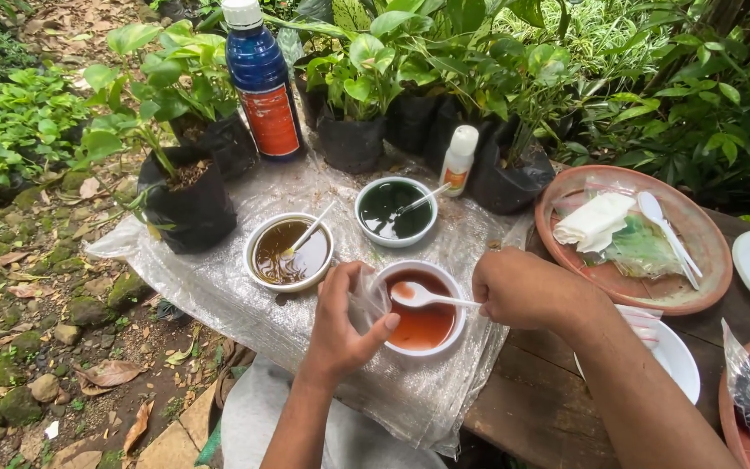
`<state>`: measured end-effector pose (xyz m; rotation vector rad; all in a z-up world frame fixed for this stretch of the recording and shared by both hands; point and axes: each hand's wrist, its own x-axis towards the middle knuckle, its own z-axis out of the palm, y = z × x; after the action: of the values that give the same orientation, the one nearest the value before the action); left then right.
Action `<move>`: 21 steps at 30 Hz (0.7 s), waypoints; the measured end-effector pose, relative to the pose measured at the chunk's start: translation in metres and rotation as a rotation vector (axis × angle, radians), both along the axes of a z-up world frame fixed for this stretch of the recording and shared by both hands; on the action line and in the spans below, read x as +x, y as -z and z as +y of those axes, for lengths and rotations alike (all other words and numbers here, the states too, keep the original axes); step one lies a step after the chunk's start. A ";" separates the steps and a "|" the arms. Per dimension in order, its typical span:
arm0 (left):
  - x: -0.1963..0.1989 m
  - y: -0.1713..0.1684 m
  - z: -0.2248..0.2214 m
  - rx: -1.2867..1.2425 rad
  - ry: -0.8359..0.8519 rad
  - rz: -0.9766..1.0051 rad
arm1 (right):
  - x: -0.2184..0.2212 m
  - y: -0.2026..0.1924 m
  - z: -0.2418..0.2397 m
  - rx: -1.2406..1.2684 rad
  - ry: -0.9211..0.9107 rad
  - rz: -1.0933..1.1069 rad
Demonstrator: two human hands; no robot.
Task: The person uses a white spoon to transfer a reddish liquid from a white bowl into a small clear measuring cup, then pours the contents of the cup back into the bowl while stirring.
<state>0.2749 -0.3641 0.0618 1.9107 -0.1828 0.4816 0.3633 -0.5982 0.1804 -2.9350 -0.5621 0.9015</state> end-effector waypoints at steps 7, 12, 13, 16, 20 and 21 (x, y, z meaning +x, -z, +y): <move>-0.005 -0.003 0.000 0.000 -0.017 0.015 | -0.002 -0.009 0.005 -0.009 0.007 0.020; -0.003 0.009 0.000 0.055 -0.040 -0.006 | 0.003 -0.011 0.001 -0.001 0.018 0.017; -0.003 0.011 0.001 0.060 -0.049 -0.022 | 0.006 -0.010 0.001 0.024 0.029 0.023; -0.003 0.006 0.002 0.058 -0.032 -0.012 | 0.010 -0.009 -0.004 0.032 0.051 0.029; -0.002 -0.003 0.001 0.045 -0.024 -0.006 | 0.007 -0.024 -0.005 0.043 0.046 0.034; -0.001 -0.004 0.001 0.051 -0.015 -0.003 | 0.005 -0.027 -0.005 0.053 0.051 0.022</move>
<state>0.2735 -0.3634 0.0656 1.9626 -0.1842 0.4945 0.3684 -0.6035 0.2073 -2.8742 -0.4990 0.8983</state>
